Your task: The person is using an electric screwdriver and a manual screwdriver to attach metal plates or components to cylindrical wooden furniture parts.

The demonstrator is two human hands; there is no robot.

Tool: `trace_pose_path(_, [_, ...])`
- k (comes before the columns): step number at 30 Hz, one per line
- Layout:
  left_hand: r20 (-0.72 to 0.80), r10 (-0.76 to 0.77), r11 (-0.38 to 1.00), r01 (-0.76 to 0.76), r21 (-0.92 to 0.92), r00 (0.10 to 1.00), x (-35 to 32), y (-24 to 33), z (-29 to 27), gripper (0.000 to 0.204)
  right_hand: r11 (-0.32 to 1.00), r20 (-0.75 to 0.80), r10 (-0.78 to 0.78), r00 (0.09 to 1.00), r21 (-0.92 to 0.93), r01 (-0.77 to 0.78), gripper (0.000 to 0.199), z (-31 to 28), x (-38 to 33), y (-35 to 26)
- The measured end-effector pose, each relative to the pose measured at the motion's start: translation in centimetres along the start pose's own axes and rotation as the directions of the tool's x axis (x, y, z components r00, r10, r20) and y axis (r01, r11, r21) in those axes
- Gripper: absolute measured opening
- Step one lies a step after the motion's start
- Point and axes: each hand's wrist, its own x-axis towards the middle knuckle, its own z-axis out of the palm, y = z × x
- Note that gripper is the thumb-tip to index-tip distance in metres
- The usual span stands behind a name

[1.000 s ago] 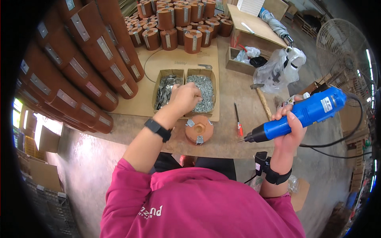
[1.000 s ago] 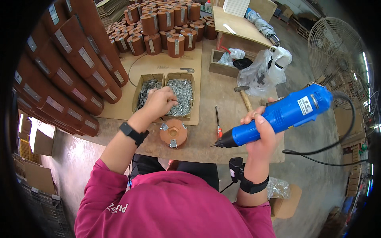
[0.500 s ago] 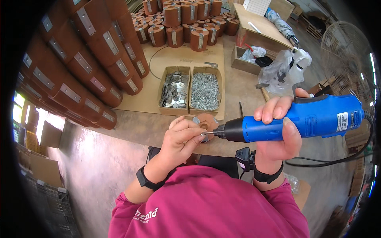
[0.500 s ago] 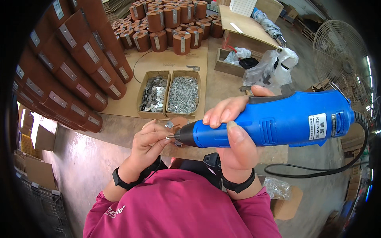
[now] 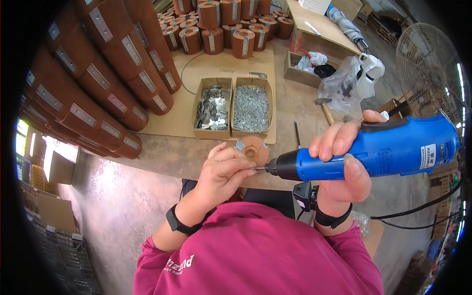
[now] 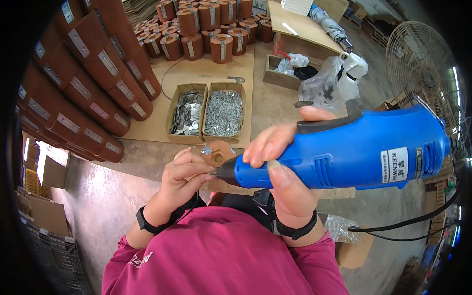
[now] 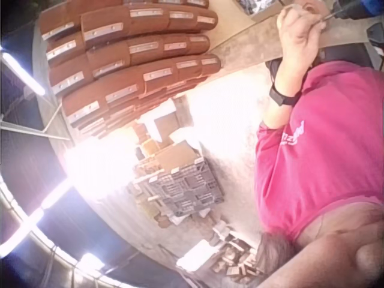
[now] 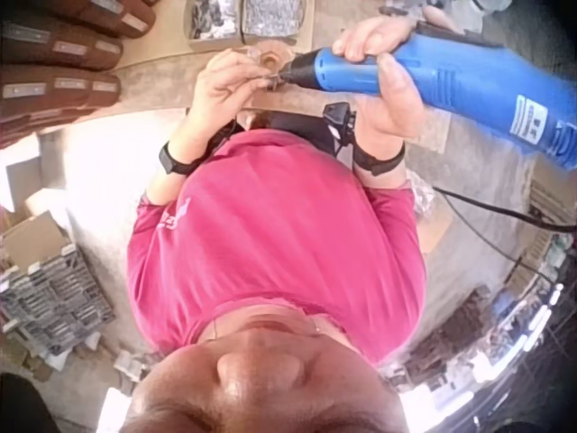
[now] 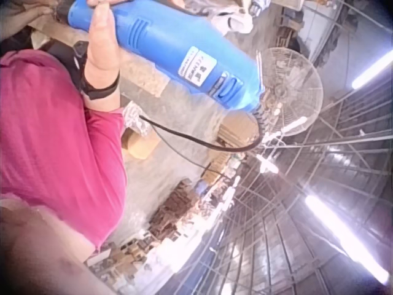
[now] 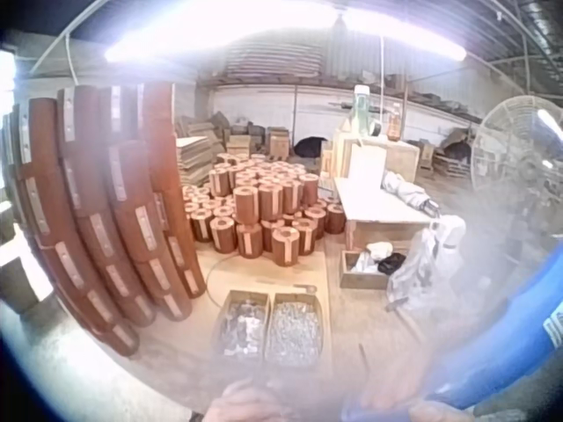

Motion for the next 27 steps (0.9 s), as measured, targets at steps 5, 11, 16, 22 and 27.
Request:
trace_pose_path(5, [0.008, -0.003, 1.000, 0.002, 0.024, 1.000, 0.0, -0.8, 0.8, 0.011, 0.996, -0.025, 0.062, 0.998, -0.063, -0.064, 0.061, 0.9, -0.1, 0.7])
trace_pose_path(11, [-0.016, 0.067, 0.988, -0.064, 0.138, 0.998, -0.6, -1.5, 1.6, 0.021, 0.945, 0.014, 0.161, 0.987, -0.291, -0.149, 0.057, 0.7, -0.2, 2.6])
trace_pose_path(16, [0.026, 0.031, 0.980, -0.036, 0.195, 0.999, -1.5, -2.0, 2.4, 0.032, 0.918, 0.008, 0.188, 0.982, -0.358, -0.173, 0.056, 1.1, -0.6, 3.9])
trace_pose_path(22, [0.032, -0.006, 0.970, -0.002, 0.243, 0.999, -2.1, -2.7, 2.9, 0.038, 0.883, 0.107, 0.180, 0.978, -0.456, -0.113, 0.055, 1.2, -0.6, 4.6])
trace_pose_path(27, [0.045, -0.034, 0.967, 0.021, 0.256, 0.998, -2.2, -2.7, 2.9, 0.033, 0.862, 0.202, 0.168, 0.965, -0.504, -0.044, 0.052, 1.1, -0.5, 4.9])
